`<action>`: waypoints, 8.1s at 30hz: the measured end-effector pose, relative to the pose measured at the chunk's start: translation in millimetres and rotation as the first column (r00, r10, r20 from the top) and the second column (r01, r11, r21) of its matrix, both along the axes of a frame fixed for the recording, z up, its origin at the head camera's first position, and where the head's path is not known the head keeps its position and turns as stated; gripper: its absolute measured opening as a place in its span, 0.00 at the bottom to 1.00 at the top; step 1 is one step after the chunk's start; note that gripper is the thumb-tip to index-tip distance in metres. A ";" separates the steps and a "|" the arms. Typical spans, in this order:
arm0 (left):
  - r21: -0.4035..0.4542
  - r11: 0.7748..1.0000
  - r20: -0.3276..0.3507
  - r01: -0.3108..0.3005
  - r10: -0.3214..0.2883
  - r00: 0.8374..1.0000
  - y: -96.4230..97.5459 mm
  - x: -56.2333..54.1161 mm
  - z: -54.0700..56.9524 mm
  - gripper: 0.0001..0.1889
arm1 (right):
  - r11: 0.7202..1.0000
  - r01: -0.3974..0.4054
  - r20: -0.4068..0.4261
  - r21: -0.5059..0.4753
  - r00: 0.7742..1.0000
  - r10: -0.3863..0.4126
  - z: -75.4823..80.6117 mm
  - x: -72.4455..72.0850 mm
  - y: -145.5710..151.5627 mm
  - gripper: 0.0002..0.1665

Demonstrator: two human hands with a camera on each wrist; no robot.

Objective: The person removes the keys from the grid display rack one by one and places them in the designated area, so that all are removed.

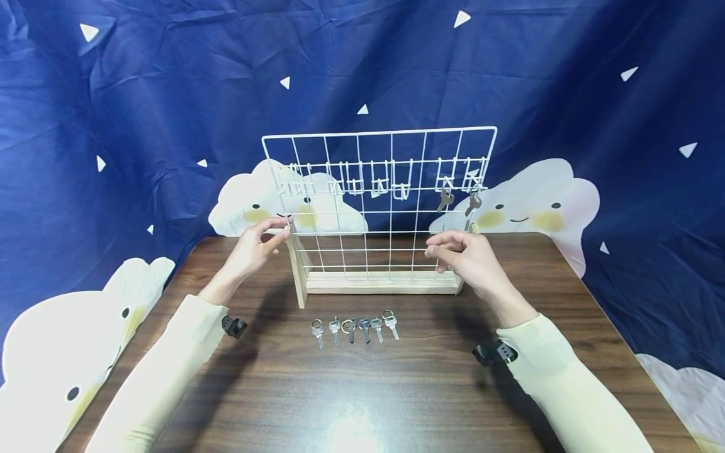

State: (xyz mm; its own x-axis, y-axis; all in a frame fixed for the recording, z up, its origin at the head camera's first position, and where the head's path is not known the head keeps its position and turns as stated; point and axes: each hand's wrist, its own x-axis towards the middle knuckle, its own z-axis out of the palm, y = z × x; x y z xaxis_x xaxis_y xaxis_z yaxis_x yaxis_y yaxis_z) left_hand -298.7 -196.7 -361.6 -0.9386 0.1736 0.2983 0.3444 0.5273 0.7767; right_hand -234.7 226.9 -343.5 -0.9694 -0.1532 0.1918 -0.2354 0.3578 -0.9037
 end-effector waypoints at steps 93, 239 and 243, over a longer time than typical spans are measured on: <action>-0.009 1.000 0.004 -0.013 0.014 1.000 0.7 0.6 0.1 0.18 | 0.888 0.177 -0.266 -0.425 0.913 -0.310 36.9 9.3 0.2 0.06; -0.017 1.000 0.006 -0.010 0.010 1.000 -0.1 0.2 -0.7 0.18 | 0.914 -0.305 0.377 0.266 0.906 0.192 -113.9 -18.4 -11.6 0.13; -0.016 1.000 0.001 -0.011 0.011 1.000 -0.3 0.1 -0.9 0.18 | 0.917 -0.298 0.383 0.265 0.905 0.183 -111.3 -17.5 -9.5 0.15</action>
State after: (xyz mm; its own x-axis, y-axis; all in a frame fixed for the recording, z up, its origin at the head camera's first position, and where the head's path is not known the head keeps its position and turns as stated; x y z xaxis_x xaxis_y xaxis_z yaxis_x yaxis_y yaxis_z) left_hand -298.6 -197.0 -362.5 -0.9407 0.1683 0.2947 0.3379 0.5430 0.7688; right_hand -252.2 217.4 -454.8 -0.8902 -0.3859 -0.2421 -0.0459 0.6048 -0.7951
